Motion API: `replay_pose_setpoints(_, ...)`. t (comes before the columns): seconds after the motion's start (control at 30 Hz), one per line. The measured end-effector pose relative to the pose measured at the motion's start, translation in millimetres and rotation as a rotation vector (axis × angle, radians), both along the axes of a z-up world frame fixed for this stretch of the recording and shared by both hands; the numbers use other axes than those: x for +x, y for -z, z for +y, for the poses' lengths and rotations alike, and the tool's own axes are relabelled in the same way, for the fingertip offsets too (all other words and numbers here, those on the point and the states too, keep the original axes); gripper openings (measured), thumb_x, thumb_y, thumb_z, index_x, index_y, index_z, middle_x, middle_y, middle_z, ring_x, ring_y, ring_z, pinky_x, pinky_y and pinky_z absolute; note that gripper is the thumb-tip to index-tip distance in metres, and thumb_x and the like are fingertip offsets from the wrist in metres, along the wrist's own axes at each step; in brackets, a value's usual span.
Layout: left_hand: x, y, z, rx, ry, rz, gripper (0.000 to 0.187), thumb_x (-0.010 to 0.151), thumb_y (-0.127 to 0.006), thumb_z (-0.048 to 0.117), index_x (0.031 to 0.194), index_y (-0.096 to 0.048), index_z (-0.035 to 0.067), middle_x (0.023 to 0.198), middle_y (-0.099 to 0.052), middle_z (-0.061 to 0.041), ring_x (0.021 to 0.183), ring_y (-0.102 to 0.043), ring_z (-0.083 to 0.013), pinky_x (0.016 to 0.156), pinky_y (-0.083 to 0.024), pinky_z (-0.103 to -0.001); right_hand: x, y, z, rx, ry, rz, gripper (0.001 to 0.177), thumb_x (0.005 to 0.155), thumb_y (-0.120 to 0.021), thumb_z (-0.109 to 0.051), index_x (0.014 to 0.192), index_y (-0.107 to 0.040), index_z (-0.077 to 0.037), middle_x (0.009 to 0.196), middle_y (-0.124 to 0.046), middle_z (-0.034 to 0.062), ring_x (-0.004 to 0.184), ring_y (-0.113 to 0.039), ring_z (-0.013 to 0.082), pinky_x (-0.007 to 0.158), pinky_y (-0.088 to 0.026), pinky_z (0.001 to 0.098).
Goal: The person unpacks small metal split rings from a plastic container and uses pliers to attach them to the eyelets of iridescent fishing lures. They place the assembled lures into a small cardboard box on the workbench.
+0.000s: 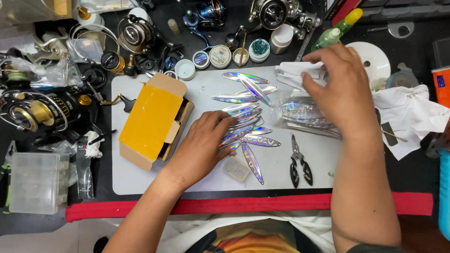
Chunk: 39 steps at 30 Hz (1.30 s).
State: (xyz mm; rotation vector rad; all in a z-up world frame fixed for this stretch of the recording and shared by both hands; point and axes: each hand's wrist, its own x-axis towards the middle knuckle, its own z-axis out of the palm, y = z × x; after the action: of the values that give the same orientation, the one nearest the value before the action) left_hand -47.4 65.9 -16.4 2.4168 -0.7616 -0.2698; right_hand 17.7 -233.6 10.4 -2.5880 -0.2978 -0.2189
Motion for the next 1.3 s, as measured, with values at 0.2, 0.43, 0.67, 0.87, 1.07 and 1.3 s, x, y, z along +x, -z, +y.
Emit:
replay_pose_setpoints(0.2,-16.4,-3.7,11.3,0.078,-0.014,0.004,0.079,0.075,-0.084,0.015,0.145,-0.048,0.008,0.145,-0.049,-0.015,0.132,-0.047,-0.0350,0.104,-0.043,-0.048,-6.5,-6.7,37.6,0.046,-0.532,0.170,0.030,0.090,-0.074,-0.023,0.119,-0.069,-0.013,0.113,-0.068,0.0049,0.111,-0.058,0.0252,0.098,-0.043,0.0415)
replay_pose_setpoints(0.43,-17.0,15.0,10.7,0.049,-0.052,-0.140,0.044,0.098,-0.061,0.018,0.140,-0.054,0.008,0.135,-0.057,-0.014,0.121,-0.051,-0.0346,0.099,-0.045,-0.047,-10.2,17.7,60.5,-0.186,-0.641,0.247,0.041,0.079,-0.080,-0.029,0.117,-0.068,-0.023,0.120,-0.063,0.0033,0.118,-0.053,0.0289,0.089,-0.037,0.0466)
replay_pose_setpoints(0.67,4.0,29.5,5.3,0.122,-0.063,-0.332,0.025,0.103,-0.059,0.014,0.127,-0.065,0.011,0.118,-0.065,-0.011,0.115,-0.060,-0.0282,0.093,-0.051,-0.038,-8.5,26.2,65.8,-0.160,-0.534,0.177,0.022,0.087,-0.077,-0.027,0.106,-0.070,-0.018,0.107,-0.065,0.0008,0.104,-0.061,0.0243,0.086,-0.044,0.0390)
replay_pose_setpoints(0.87,26.0,28.1,-9.7,0.119,-0.130,-0.374,0.019,0.101,-0.059,0.008,0.118,-0.068,0.011,0.106,-0.065,-0.010,0.104,-0.062,-0.0281,0.081,-0.053,-0.037,-2.2,38.6,67.0,-0.133,-0.470,0.093,0.020,0.088,-0.076,-0.021,0.105,-0.069,-0.014,0.104,-0.064,0.0047,0.102,-0.063,0.0284,0.085,-0.049,0.0416)
replay_pose_setpoints(1.07,40.1,22.0,-22.9,0.136,-0.208,-0.348,0.017,0.096,-0.065,0.006,0.112,-0.068,0.010,0.099,-0.063,-0.010,0.096,-0.063,-0.0293,0.074,-0.053,-0.038,0.1,45.5,61.2,-0.108,-0.412,0.034,0.019,0.090,-0.075,-0.019,0.107,-0.068,-0.013,0.101,-0.062,0.0056,0.099,-0.063,0.0291,0.084,-0.052,0.0425)
replay_pose_setpoints(1.3,41.2,15.3,-17.9,-0.112,-0.174,-0.277,0.019,0.098,-0.065,0.007,0.116,-0.065,0.010,0.100,-0.060,-0.011,0.102,-0.062,-0.0331,0.085,-0.051,-0.043,-13.3,0.3,58.5,-0.036,-0.561,0.251,0.025,0.081,-0.079,-0.025,0.099,-0.070,-0.011,0.092,-0.067,0.0099,0.095,-0.062,0.0351,0.083,-0.050,0.0488)
